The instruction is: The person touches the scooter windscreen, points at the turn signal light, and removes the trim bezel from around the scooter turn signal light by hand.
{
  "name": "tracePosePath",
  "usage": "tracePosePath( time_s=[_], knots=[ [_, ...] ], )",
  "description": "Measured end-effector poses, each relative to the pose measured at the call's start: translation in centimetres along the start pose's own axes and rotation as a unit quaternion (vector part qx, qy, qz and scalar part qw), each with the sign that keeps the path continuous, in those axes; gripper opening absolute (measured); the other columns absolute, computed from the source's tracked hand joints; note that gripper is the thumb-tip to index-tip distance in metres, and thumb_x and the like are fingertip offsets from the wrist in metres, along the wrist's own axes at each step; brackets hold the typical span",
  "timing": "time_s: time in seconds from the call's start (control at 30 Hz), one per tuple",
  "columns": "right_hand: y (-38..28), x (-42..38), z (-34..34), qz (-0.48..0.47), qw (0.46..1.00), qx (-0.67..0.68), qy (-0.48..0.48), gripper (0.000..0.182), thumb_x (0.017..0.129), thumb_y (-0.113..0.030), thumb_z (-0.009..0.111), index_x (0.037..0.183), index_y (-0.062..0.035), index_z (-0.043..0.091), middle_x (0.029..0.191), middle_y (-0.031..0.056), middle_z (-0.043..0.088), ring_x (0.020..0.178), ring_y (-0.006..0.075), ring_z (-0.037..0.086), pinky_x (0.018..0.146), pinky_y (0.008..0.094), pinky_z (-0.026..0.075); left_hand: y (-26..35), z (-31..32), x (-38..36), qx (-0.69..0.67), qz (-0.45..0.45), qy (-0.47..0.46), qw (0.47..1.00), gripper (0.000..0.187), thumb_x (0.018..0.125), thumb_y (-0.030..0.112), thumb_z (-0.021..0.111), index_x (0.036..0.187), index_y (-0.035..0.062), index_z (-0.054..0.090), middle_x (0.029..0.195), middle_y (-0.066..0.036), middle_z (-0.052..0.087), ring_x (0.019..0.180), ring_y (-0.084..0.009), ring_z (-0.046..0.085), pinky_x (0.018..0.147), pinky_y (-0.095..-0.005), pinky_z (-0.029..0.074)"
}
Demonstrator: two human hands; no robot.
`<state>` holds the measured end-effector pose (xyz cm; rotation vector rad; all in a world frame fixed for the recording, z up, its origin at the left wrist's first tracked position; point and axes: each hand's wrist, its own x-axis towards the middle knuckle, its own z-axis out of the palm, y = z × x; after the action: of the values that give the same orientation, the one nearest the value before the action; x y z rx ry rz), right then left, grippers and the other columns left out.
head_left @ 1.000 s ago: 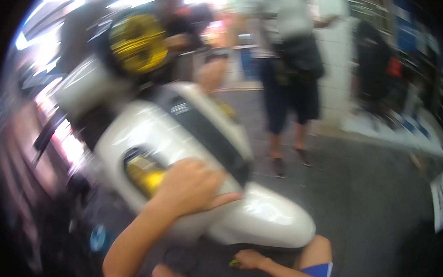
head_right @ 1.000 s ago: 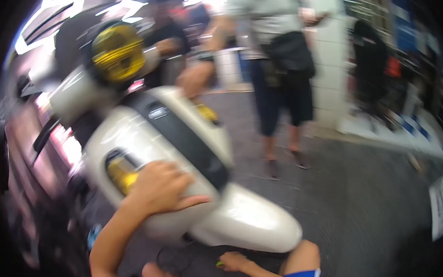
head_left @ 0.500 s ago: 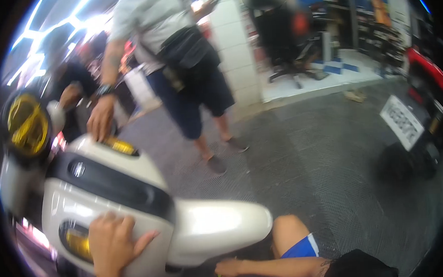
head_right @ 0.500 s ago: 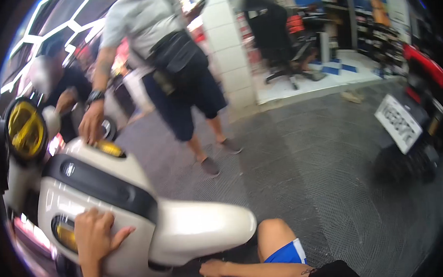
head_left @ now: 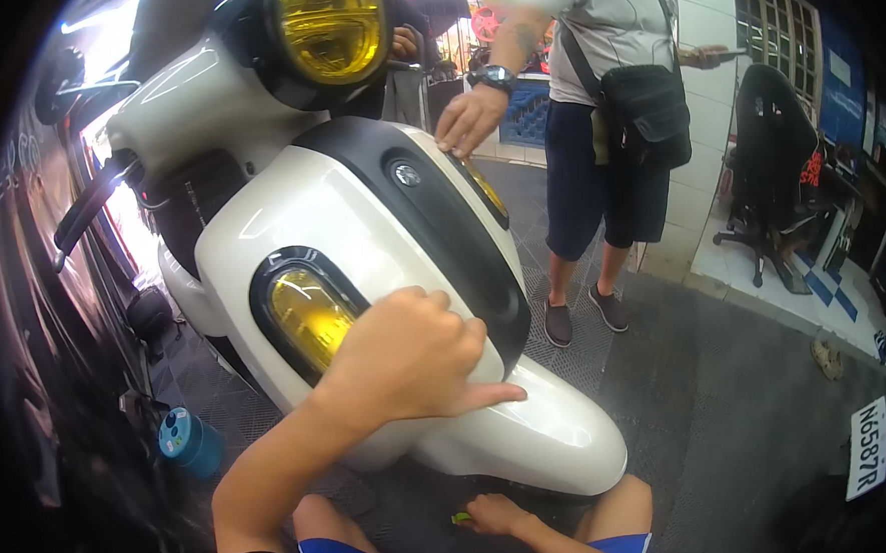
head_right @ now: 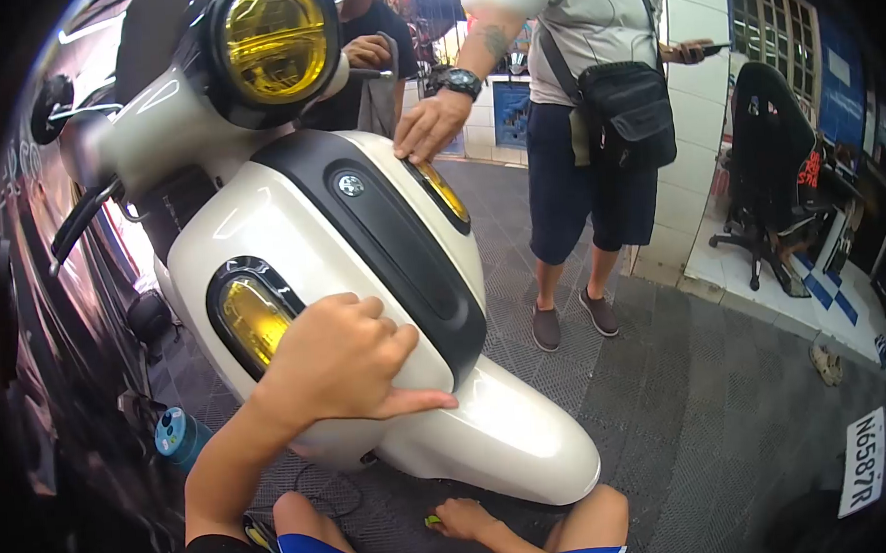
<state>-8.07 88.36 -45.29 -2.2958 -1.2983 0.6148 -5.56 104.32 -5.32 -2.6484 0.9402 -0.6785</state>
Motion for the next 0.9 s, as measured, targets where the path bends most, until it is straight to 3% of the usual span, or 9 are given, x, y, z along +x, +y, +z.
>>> tracePosePath(
  time_s=[0.1, 0.3, 0.33, 0.57, 0.73, 0.83, 0.9],
  knots=[
    [0.7, -0.6, 1.5, 0.010, 1.000, -0.002, -0.023, 0.033, 0.096, -0.037, 0.064, 0.104, -0.0066, 0.073, 0.086, 0.0229, 0.072, 0.083, 0.0434, 0.072, 0.076, 0.0529, 0.058, -0.2, 0.0, -0.2, 0.027, 0.017, 0.032, 0.999, 0.073, 0.088, 0.072, 0.059, 0.066, 0.0027, 0.065, 0.057, -0.010, 0.061, 0.060, -0.0267, 0.063, 0.062, -0.0346, 0.050],
    [-1.0, -1.7, 1.8, 0.079, 0.992, -0.014, -0.101, 0.035, 0.096, -0.038, 0.064, 0.109, -0.0064, 0.073, 0.094, 0.0222, 0.074, 0.090, 0.0420, 0.072, 0.081, 0.0527, 0.058, -0.7, -0.5, -0.8, 0.025, 0.056, 0.101, 0.993, 0.070, 0.089, 0.070, 0.061, 0.064, 0.0052, 0.062, 0.056, -0.006, 0.060, 0.060, -0.0240, 0.061, 0.062, -0.0335, 0.046],
    [0.9, -1.8, 4.8, 0.038, 0.999, -0.007, 0.039, 0.039, 0.086, -0.043, 0.069, 0.084, -0.0041, 0.072, 0.081, 0.0228, 0.070, 0.079, 0.0435, 0.069, 0.072, 0.0534, 0.056, -0.6, -0.5, -1.1, 0.008, 0.054, 0.083, 0.995, 0.067, 0.090, 0.067, 0.061, 0.065, 0.0054, 0.063, 0.057, -0.006, 0.060, 0.062, -0.0237, 0.061, 0.063, -0.0334, 0.046],
    [2.2, -4.2, 7.4, 0.059, 0.998, 0.015, 0.009, 0.047, 0.088, -0.052, 0.067, 0.080, -0.0061, 0.072, 0.080, 0.0234, 0.070, 0.078, 0.0442, 0.068, 0.071, 0.0547, 0.056, -1.6, 0.2, -2.0, -0.019, 0.084, 0.068, 0.994, 0.051, 0.094, 0.053, 0.064, 0.075, 0.0058, 0.066, 0.067, -0.005, 0.063, 0.072, -0.0218, 0.061, 0.070, -0.0327, 0.044],
    [4.3, -5.1, 10.9, 0.109, 0.994, -0.002, 0.006, 0.045, 0.087, -0.050, 0.068, 0.082, -0.0065, 0.073, 0.083, 0.0229, 0.071, 0.082, 0.0437, 0.070, 0.074, 0.0544, 0.057, -1.2, -1.4, -2.0, -0.002, 0.087, 0.047, 0.995, 0.048, 0.093, 0.051, 0.065, 0.076, 0.0062, 0.065, 0.072, -0.005, 0.062, 0.075, -0.0219, 0.059, 0.072, -0.0324, 0.043],
    [4.5, -7.2, 9.8, 0.124, 0.989, 0.015, 0.073, 0.039, 0.086, -0.046, 0.070, 0.083, -0.0064, 0.073, 0.087, 0.0222, 0.072, 0.086, 0.0422, 0.070, 0.077, 0.0536, 0.057, -1.1, -1.7, -2.2, -0.016, 0.085, 0.049, 0.995, 0.048, 0.093, 0.051, 0.065, 0.076, 0.0065, 0.064, 0.071, -0.005, 0.062, 0.075, -0.0222, 0.059, 0.073, -0.0326, 0.044],
    [4.3, -7.6, 7.4, 0.153, 0.988, 0.017, 0.017, 0.035, 0.086, -0.041, 0.070, 0.086, -0.0052, 0.073, 0.090, 0.0221, 0.073, 0.089, 0.0422, 0.070, 0.078, 0.0541, 0.056, -1.1, -2.9, -2.1, -0.094, 0.050, -0.053, 0.993, 0.041, 0.101, 0.038, 0.057, 0.099, -0.0021, 0.066, 0.101, -0.022, 0.067, 0.102, -0.0368, 0.062, 0.090, -0.0417, 0.046]
  ],
)
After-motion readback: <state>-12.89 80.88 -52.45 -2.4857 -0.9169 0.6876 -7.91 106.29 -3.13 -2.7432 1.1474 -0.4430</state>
